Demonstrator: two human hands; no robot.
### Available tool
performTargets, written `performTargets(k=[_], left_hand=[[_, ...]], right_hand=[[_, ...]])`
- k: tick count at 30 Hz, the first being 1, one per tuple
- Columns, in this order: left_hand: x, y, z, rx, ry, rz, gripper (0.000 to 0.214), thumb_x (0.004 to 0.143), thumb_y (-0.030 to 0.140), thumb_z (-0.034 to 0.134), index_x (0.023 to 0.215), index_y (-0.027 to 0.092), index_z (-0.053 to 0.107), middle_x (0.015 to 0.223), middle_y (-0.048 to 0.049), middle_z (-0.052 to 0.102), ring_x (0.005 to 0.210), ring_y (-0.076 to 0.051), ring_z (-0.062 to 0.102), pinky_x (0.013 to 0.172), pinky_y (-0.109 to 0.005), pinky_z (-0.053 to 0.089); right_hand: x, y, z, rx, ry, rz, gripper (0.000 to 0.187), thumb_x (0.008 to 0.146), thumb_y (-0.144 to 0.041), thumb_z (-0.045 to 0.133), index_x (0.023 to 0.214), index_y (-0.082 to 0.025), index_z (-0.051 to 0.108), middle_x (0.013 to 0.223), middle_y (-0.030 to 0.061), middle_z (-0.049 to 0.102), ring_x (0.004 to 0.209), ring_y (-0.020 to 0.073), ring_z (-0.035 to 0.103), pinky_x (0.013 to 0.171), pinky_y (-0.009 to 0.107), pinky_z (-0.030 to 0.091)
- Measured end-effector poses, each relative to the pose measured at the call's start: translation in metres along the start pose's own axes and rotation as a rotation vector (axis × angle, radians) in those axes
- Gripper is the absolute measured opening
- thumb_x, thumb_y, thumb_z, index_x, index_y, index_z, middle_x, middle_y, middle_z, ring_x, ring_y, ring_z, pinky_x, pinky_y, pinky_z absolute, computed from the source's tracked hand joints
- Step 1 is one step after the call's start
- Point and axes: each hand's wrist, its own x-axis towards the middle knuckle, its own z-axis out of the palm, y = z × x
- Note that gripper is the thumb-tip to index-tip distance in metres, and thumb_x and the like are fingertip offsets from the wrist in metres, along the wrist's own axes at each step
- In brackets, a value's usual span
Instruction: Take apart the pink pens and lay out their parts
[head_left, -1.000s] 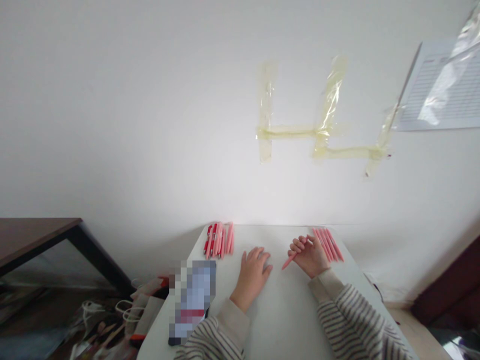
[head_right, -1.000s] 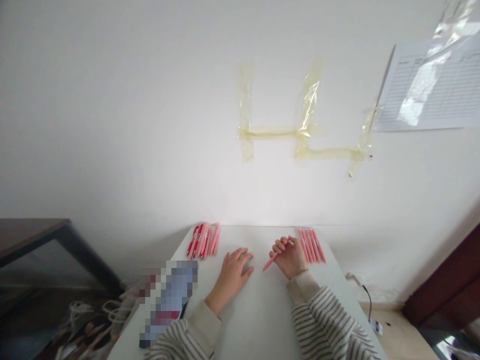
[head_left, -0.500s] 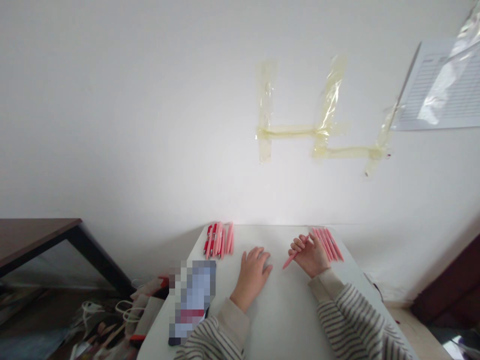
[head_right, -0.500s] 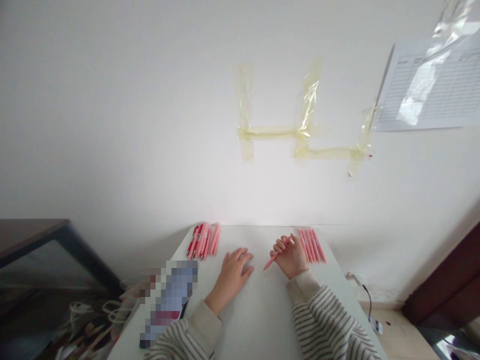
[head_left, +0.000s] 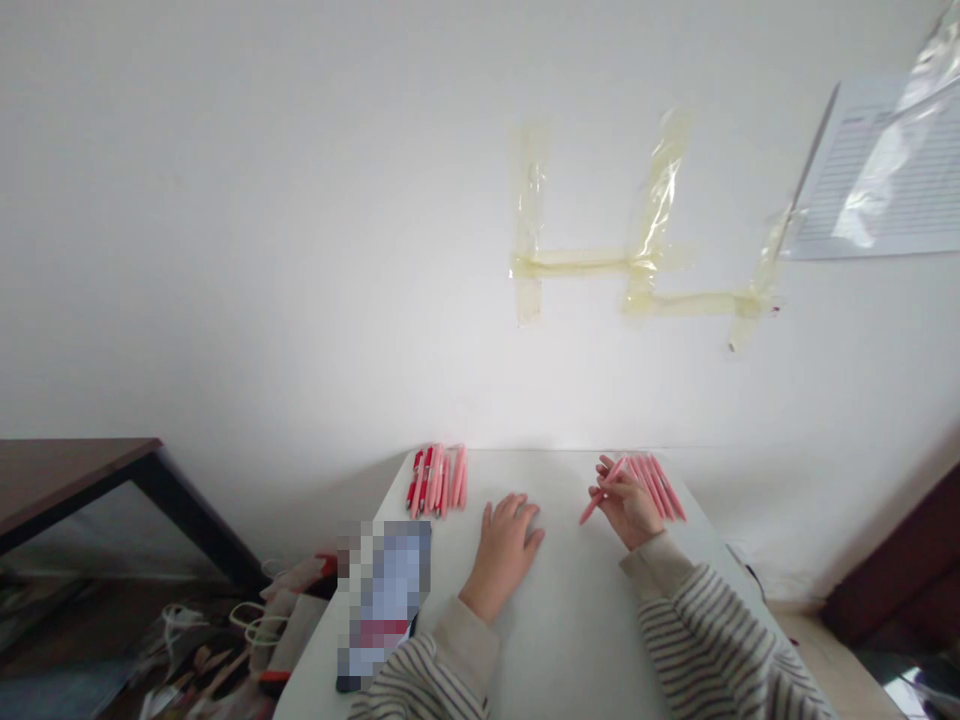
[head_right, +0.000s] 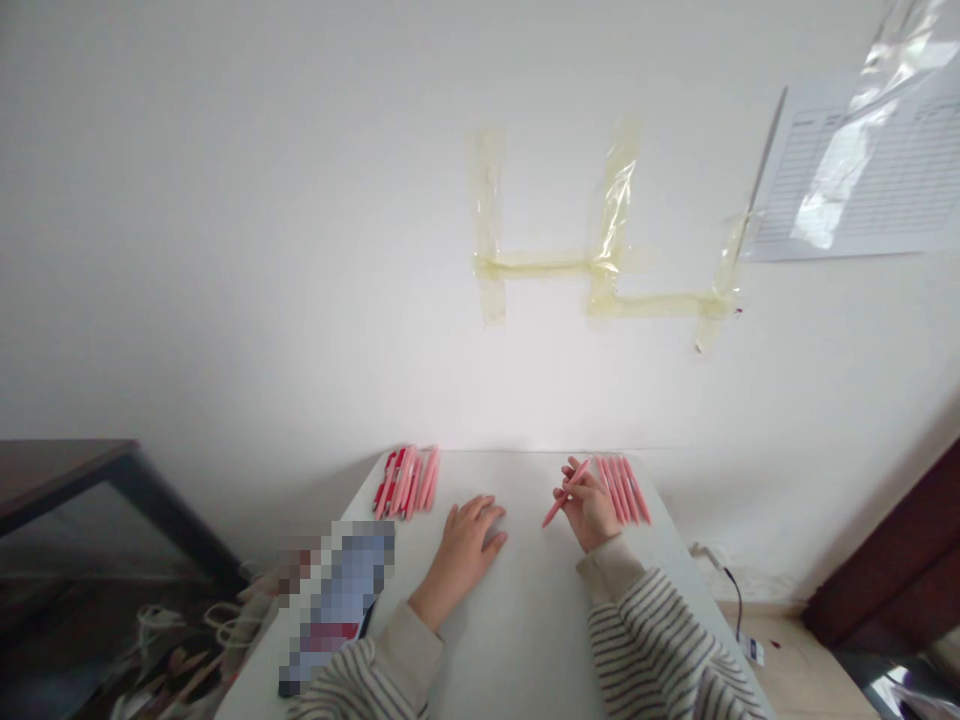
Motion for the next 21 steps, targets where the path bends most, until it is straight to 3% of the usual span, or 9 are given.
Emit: performTargets(k=[5,8,10,15,18,21], left_hand=[[0.0,0.001,-0.001,-0.005,-0.012,-0.008,0.035,0.093,0.029,0.056,0.127,0.028,0.061,0.149,-0.0057,0.054,0.145,-0.026,0.041,0.124,-0.061,0.022],[0.0,0.0,0.0,-0.005,-0.009,-0.004,0.035,0.093,0.029,0.055,0.127,0.028,0.061,0.149,-0.0053,0.054,0.145,-0.026,0.041,0.124,-0.061,0.022],[0.001,0.0,0.001,-0.002,-0.004,-0.003,0.035,0.093,0.029,0.056,0.128,0.029,0.061,0.149,-0.0051,0.054,0.145,-0.026,0.041,0.124,-0.061,0.023],[0.001,0.0,0.001,0.011,-0.004,-0.002,0.035,0.093,0.029,0.055,0.127,0.029,0.061,0.149,-0.0056,0.054,0.144,-0.026,0.041,0.124,-0.061,0.023],[0.0,0.0,0.001,0.015,-0.005,0.003,0.035,0.093,0.029,0.055,0.128,0.029,0.06,0.148,-0.0062,0.054,0.144,-0.026,0.041,0.124,-0.061,0.023],[0.0,0.0,0.001,0.014,-0.002,0.003,0.036,0.093,0.029,0.055,0.128,0.029,0.06,0.149,-0.0061,0.054,0.144,-0.026,0.041,0.124,-0.061,0.023]], right_hand=[[0.006,-0.006,-0.004,-0.315,0.048,-0.266,0.027,0.063,-0.021,0.088,0.083,-0.023,0.07,0.084,-0.0016,0.055,0.072,0.0114,0.051,0.061,0.027,0.059],[0.007,-0.014,-0.007,-0.539,0.075,-0.472,0.037,0.063,-0.038,0.089,0.095,-0.026,0.074,0.09,0.001,0.055,0.078,0.0153,0.051,0.058,0.03,0.057],[0.007,-0.02,-0.011,-0.755,0.1,-0.595,0.037,0.069,-0.043,0.084,0.101,-0.028,0.075,0.092,0.0028,0.057,0.08,0.0177,0.051,0.064,0.034,0.054],[0.008,-0.028,-0.025,-1.362,0.182,-0.766,0.027,0.089,-0.036,0.06,0.112,-0.028,0.071,0.099,0.0061,0.062,0.088,0.0217,0.054,0.086,0.04,0.042],[0.01,-0.027,-0.033,-1.683,0.276,-0.769,0.03,0.088,-0.023,0.052,0.111,-0.024,0.071,0.106,0.0093,0.062,0.103,0.0254,0.054,0.09,0.041,0.036],[0.014,-0.023,-0.038,-1.84,0.314,-0.756,0.033,0.086,-0.016,0.05,0.111,-0.022,0.071,0.113,0.0116,0.062,0.113,0.027,0.053,0.093,0.041,0.033]])
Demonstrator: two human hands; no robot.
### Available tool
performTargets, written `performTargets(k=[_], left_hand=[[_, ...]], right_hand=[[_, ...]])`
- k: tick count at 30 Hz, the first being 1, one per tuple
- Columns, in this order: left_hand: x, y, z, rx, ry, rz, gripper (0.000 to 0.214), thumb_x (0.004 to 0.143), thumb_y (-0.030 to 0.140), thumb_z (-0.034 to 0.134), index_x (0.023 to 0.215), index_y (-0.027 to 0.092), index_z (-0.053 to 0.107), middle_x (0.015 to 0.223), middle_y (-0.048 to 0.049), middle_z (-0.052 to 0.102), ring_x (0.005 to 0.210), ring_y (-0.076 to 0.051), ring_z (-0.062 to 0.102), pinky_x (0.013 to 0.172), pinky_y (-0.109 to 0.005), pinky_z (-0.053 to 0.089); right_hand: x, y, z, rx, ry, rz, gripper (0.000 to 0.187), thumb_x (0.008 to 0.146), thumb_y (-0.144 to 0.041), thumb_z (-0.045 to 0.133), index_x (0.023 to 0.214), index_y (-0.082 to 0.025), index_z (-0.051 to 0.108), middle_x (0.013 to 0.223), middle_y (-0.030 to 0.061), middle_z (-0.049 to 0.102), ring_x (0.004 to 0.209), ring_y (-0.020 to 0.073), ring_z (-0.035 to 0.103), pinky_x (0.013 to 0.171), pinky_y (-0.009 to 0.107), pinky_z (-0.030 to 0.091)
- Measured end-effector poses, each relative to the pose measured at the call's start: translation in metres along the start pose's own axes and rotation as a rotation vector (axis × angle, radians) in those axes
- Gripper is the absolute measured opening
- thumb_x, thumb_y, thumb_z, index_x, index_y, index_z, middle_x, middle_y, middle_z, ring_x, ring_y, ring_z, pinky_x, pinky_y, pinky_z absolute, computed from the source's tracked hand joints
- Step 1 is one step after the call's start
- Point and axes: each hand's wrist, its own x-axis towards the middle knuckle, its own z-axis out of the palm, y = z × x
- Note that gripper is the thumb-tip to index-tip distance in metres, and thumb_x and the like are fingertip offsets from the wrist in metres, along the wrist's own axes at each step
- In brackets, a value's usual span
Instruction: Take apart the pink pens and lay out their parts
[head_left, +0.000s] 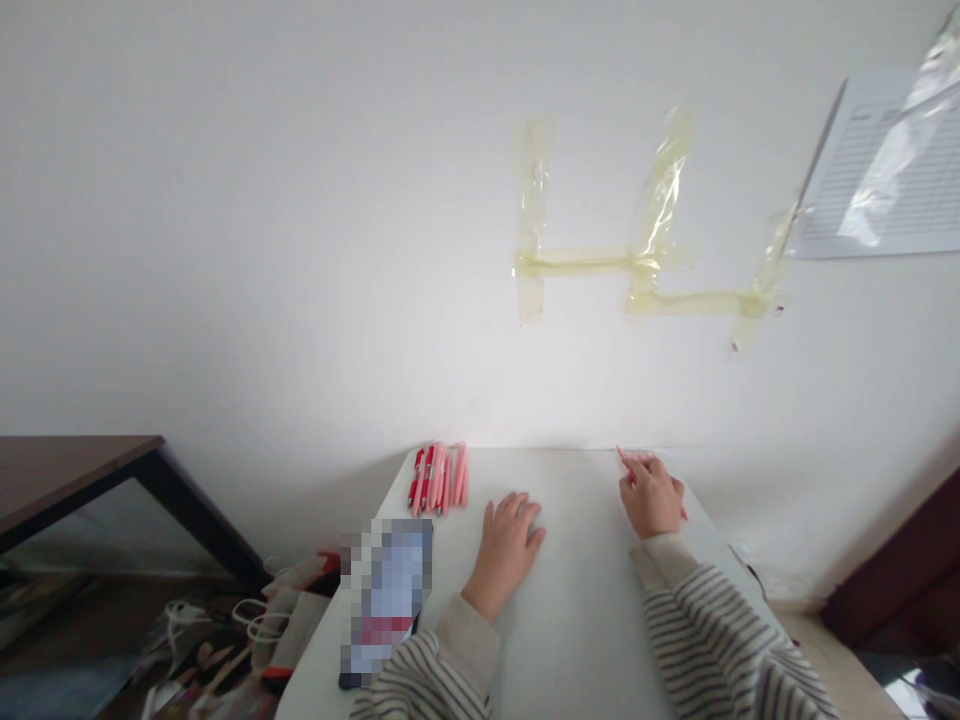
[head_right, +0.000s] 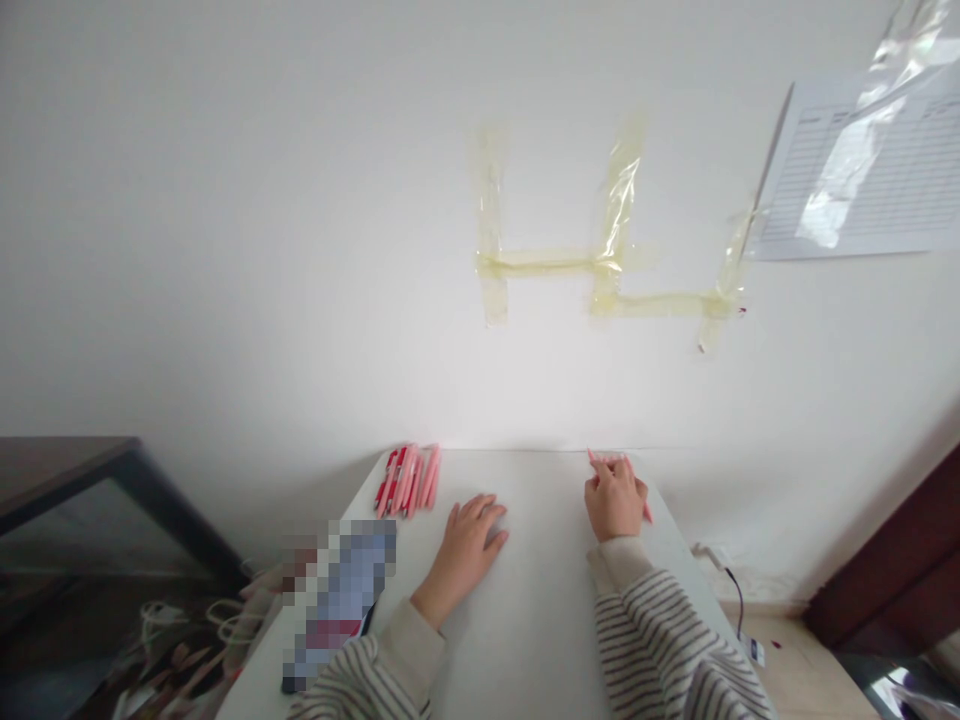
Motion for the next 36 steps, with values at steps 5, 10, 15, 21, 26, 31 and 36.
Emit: performTargets(k=[5,10,15,21,26,31,36], left_hand=[[0.0,0.001,0.0,-0.003,-0.005,-0.002,0.035,0.093,0.029,0.055,0.128,0.029,0.06,0.149,-0.006,0.054,0.144,-0.027,0.041,0.123,-0.062,0.024],[0.0,0.001,-0.001,0.009,-0.006,0.0,0.035,0.093,0.029,0.055,0.127,0.03,0.06,0.149,-0.0059,0.053,0.145,-0.027,0.041,0.123,-0.062,0.024],[-0.001,0.001,0.0,0.002,-0.004,0.0,0.035,0.093,0.03,0.055,0.127,0.03,0.06,0.149,-0.0055,0.054,0.145,-0.027,0.04,0.124,-0.062,0.023],[0.0,-0.001,0.003,0.007,0.003,0.0,0.035,0.093,0.029,0.056,0.127,0.029,0.06,0.149,-0.0051,0.054,0.145,-0.026,0.041,0.124,-0.061,0.023],[0.0,-0.001,0.002,0.007,0.0,0.001,0.035,0.093,0.029,0.056,0.128,0.029,0.06,0.149,-0.0059,0.054,0.145,-0.027,0.041,0.124,-0.063,0.023],[0.0,-0.001,0.001,0.007,-0.005,-0.004,0.035,0.093,0.028,0.057,0.127,0.029,0.06,0.149,-0.0058,0.054,0.145,-0.027,0.041,0.123,-0.062,0.024],[0.0,-0.002,0.002,0.0,0.004,-0.003,0.034,0.094,0.029,0.056,0.128,0.029,0.06,0.149,-0.0049,0.054,0.145,-0.026,0.041,0.124,-0.061,0.023]], right_hand=[[0.0,0.004,0.008,-0.109,-0.039,-0.027,0.031,0.088,-0.017,0.049,0.108,-0.022,0.073,0.109,0.0104,0.063,0.108,0.0255,0.054,0.096,0.044,0.029],[0.001,0.007,0.01,-0.169,-0.071,-0.041,0.029,0.09,-0.018,0.049,0.105,-0.024,0.073,0.107,0.0098,0.064,0.112,0.0258,0.051,0.096,0.046,0.026],[0.001,0.008,0.011,-0.189,-0.111,-0.023,0.029,0.092,-0.018,0.049,0.104,-0.024,0.074,0.107,0.0102,0.063,0.109,0.0255,0.051,0.096,0.046,0.026],[0.002,0.007,0.009,-0.184,-0.158,-0.02,0.029,0.093,-0.016,0.048,0.101,-0.023,0.075,0.107,0.0118,0.063,0.111,0.0261,0.051,0.095,0.048,0.027],[0.0,0.005,0.009,-0.23,-0.13,-0.02,0.028,0.093,-0.019,0.049,0.099,-0.025,0.076,0.109,0.0126,0.064,0.114,0.0289,0.05,0.098,0.053,0.025],[-0.001,0.001,0.007,-0.246,-0.141,0.0,0.027,0.092,-0.02,0.052,0.098,-0.029,0.077,0.111,0.0118,0.066,0.115,0.0305,0.051,0.104,0.062,0.022],[-0.003,-0.005,0.001,-0.275,-0.171,0.014,0.03,0.096,-0.024,0.049,0.108,-0.028,0.075,0.119,0.0114,0.065,0.12,0.0303,0.05,0.109,0.067,0.021]])
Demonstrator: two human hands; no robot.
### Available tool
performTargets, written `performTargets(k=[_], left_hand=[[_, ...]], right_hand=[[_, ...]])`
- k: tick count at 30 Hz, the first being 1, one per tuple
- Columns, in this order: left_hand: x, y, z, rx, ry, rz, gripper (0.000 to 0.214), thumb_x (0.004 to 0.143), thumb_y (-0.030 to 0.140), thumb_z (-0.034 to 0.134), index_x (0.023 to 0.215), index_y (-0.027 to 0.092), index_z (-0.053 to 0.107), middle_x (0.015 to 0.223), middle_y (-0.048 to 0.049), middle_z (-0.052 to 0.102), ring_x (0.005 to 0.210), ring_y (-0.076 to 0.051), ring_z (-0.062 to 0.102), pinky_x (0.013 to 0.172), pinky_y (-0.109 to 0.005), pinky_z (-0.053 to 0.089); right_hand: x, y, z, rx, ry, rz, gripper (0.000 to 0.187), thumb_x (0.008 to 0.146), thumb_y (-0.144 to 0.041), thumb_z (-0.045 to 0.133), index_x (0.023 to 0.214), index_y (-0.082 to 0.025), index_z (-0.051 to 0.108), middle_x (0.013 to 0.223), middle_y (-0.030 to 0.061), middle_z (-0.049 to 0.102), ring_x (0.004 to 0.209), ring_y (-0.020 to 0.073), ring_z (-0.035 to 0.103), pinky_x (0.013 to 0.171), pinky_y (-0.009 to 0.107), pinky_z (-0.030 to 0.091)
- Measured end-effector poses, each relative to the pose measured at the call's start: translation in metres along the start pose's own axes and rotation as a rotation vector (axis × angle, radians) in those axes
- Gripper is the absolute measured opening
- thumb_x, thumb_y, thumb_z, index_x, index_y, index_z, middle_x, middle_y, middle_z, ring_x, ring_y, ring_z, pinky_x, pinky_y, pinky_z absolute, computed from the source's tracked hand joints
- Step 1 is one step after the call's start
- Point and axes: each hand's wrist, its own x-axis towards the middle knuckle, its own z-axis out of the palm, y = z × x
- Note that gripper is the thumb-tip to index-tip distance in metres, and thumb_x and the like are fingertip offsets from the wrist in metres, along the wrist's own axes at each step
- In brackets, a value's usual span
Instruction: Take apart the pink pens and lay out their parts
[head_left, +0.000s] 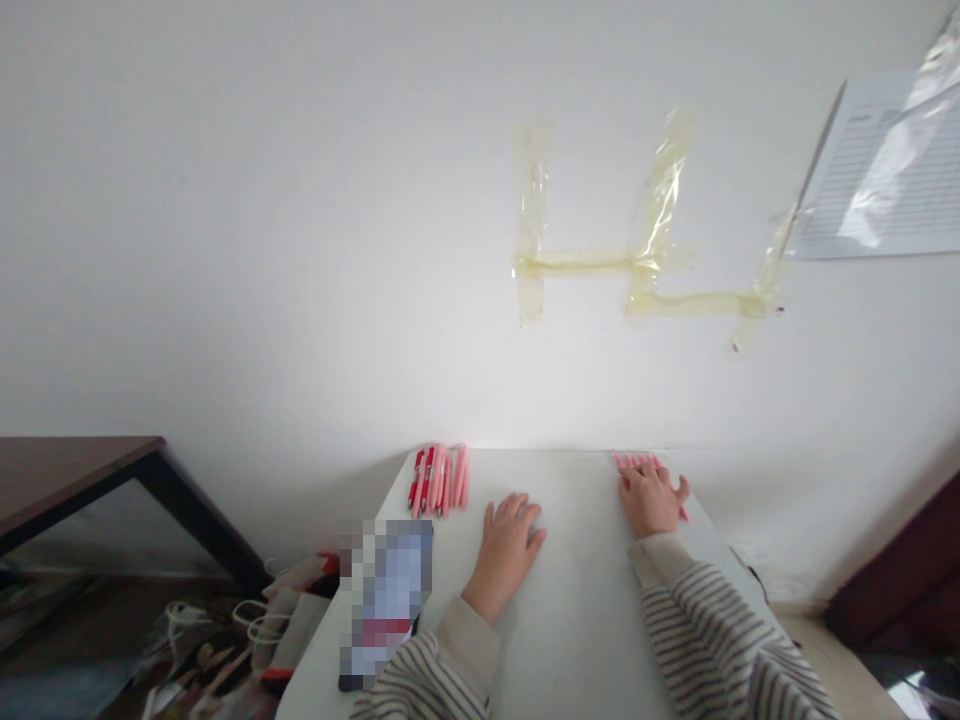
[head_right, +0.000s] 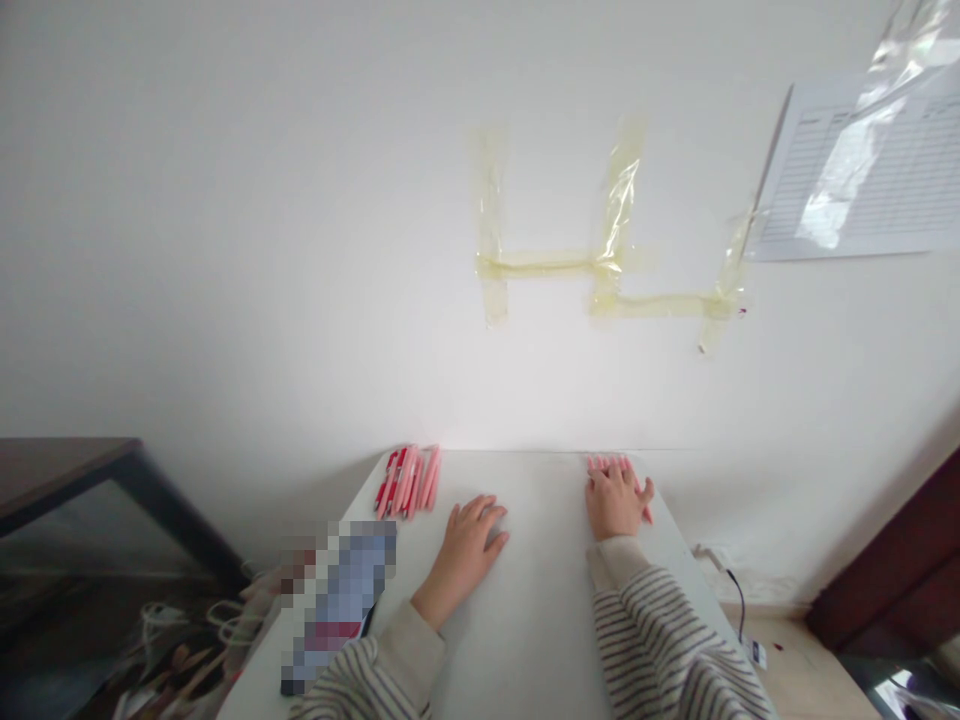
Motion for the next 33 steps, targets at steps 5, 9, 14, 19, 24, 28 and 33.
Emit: performTargets(k=[5,9,14,19,24,28,33], left_hand=[[0.0,0.001,-0.001,0.006,-0.001,-0.003,0.034,0.094,0.03,0.055,0.127,0.029,0.06,0.149,-0.005,0.054,0.145,-0.026,0.041,0.124,-0.061,0.024],[0.0,0.002,0.0,0.012,0.008,0.003,0.034,0.094,0.03,0.055,0.128,0.03,0.06,0.148,-0.0045,0.055,0.144,-0.026,0.041,0.124,-0.061,0.024],[0.001,0.004,0.001,0.009,0.009,-0.005,0.035,0.094,0.031,0.055,0.128,0.03,0.06,0.148,-0.0048,0.054,0.144,-0.026,0.041,0.124,-0.062,0.024],[0.002,0.005,0.001,0.012,0.013,0.0,0.035,0.094,0.031,0.054,0.129,0.03,0.06,0.149,-0.0056,0.054,0.144,-0.026,0.042,0.124,-0.062,0.024],[0.002,0.004,0.0,0.023,0.012,-0.002,0.035,0.094,0.032,0.055,0.129,0.03,0.06,0.149,-0.0055,0.054,0.144,-0.026,0.042,0.123,-0.061,0.025],[0.002,0.004,0.001,0.024,0.03,0.009,0.034,0.094,0.031,0.056,0.128,0.03,0.061,0.148,-0.005,0.055,0.143,-0.025,0.044,0.123,-0.061,0.026],[0.001,0.005,0.0,0.025,0.042,0.008,0.033,0.093,0.03,0.057,0.126,0.029,0.061,0.146,-0.0061,0.056,0.141,-0.026,0.046,0.122,-0.061,0.027]], right_hand=[[-0.001,0.001,0.001,0.044,0.063,-0.084,0.032,0.097,-0.023,0.047,0.112,-0.027,0.075,0.12,0.0114,0.065,0.123,0.0325,0.049,0.111,0.064,0.028],[-0.001,-0.002,0.006,0.236,0.119,-0.32,0.04,0.093,-0.013,0.045,0.118,-0.027,0.073,0.117,0.009,0.068,0.119,0.0298,0.051,0.111,0.055,0.038],[-0.01,-0.023,0.015,0.483,0.002,-0.586,0.05,0.091,-0.006,0.041,0.129,-0.026,0.067,0.132,0.0066,0.066,0.121,0.0255,0.052,0.108,0.046,0.048],[-0.023,-0.036,0.027,0.519,-0.175,-0.627,0.044,0.093,-0.017,0.049,0.133,-0.021,0.065,0.144,0.0084,0.059,0.131,0.0273,0.05,0.114,0.049,0.045],[-0.023,-0.033,0.028,0.555,-0.258,-0.589,0.042,0.093,-0.023,0.053,0.132,-0.021,0.066,0.144,0.0091,0.06,0.134,0.0278,0.05,0.117,0.051,0.042],[-0.021,-0.033,0.025,0.569,-0.276,-0.571,0.042,0.091,-0.024,0.055,0.132,-0.021,0.067,0.144,0.0092,0.06,0.134,0.0281,0.051,0.116,0.05,0.042],[-0.021,-0.034,0.022,0.577,-0.285,-0.565,0.041,0.092,-0.024,0.055,0.131,-0.021,0.068,0.144,0.0089,0.061,0.134,0.0274,0.051,0.117,0.05,0.042]])
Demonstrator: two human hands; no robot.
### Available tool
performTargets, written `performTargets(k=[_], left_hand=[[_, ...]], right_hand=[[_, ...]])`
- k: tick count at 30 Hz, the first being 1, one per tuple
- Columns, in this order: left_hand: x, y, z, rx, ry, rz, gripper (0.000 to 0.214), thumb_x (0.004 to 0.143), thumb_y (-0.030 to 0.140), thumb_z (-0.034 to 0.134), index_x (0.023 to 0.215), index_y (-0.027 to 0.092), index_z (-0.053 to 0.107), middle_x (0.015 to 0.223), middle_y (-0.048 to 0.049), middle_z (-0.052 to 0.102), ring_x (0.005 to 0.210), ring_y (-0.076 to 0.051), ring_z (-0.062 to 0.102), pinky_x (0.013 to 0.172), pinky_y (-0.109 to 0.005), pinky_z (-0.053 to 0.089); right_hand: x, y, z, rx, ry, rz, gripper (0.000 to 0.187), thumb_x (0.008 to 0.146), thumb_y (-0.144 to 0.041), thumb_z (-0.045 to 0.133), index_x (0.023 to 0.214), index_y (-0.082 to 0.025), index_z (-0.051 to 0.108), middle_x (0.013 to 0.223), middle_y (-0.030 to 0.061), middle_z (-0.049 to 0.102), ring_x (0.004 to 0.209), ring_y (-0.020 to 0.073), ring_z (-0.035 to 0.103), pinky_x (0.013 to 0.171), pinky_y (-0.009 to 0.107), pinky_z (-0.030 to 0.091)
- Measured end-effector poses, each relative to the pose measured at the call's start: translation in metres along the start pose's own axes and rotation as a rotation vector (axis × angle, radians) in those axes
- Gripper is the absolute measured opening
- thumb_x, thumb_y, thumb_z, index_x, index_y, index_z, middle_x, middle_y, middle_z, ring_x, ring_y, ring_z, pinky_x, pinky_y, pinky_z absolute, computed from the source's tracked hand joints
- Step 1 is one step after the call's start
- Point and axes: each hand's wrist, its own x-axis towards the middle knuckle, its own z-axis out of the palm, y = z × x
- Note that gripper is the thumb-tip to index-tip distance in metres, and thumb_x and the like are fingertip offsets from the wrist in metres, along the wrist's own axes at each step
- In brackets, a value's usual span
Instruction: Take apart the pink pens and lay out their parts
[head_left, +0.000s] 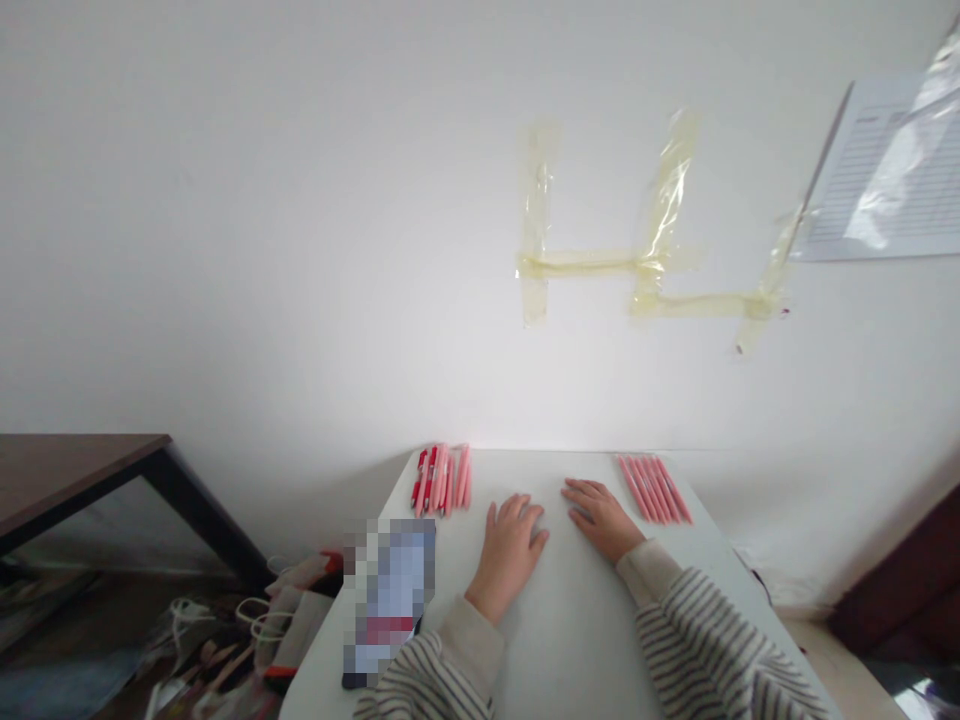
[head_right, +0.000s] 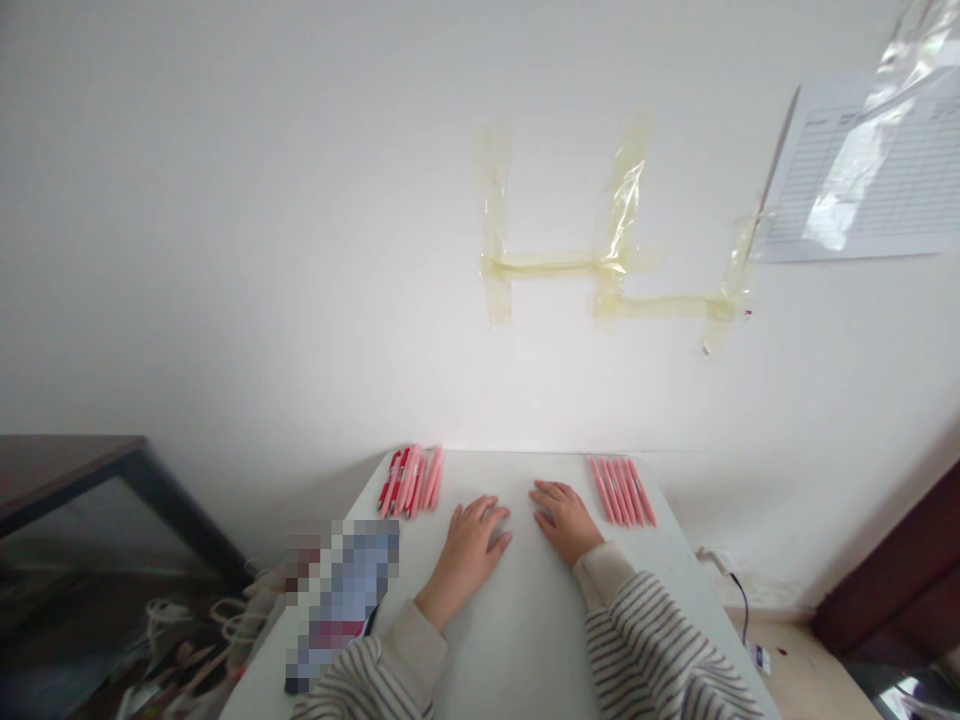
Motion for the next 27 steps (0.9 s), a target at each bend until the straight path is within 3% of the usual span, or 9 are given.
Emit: performTargets(k=[8,12,15,27], left_hand=[[0.002,-0.001,-0.001,0.04,0.096,-0.012,0.026,0.093,0.025,0.054,0.116,0.027,0.067,0.132,-0.0059,0.063,0.127,-0.024,0.055,0.115,-0.051,0.039],[0.006,-0.006,-0.003,0.072,0.161,-0.027,0.025,0.093,0.02,0.051,0.11,0.023,0.067,0.119,-0.0056,0.065,0.114,-0.021,0.059,0.104,-0.04,0.047],[0.009,-0.01,-0.007,0.125,0.208,-0.08,0.026,0.094,0.018,0.046,0.108,0.021,0.067,0.112,-0.0064,0.065,0.105,-0.021,0.06,0.096,-0.037,0.048],[0.009,-0.027,-0.026,0.466,0.426,-0.422,0.027,0.094,0.024,0.045,0.103,0.019,0.07,0.115,-0.012,0.063,0.118,-0.031,0.05,0.106,-0.053,0.037]], right_hand=[[0.0,-0.003,-0.003,-0.008,-0.007,-0.001,0.04,0.092,-0.024,0.055,0.13,-0.024,0.068,0.144,0.008,0.06,0.133,0.0274,0.051,0.116,0.05,0.042],[0.0,-0.005,-0.004,-0.01,-0.015,-0.001,0.037,0.094,-0.026,0.054,0.127,-0.026,0.071,0.143,0.0073,0.061,0.132,0.0275,0.052,0.115,0.05,0.043],[0.0,-0.005,-0.005,-0.01,-0.019,0.003,0.037,0.094,-0.027,0.054,0.127,-0.025,0.071,0.143,0.0075,0.061,0.132,0.0277,0.052,0.115,0.05,0.043],[0.0,-0.008,-0.007,-0.004,-0.014,0.003,0.036,0.094,-0.025,0.054,0.126,-0.027,0.071,0.142,0.0074,0.062,0.132,0.027,0.053,0.114,0.05,0.044]])
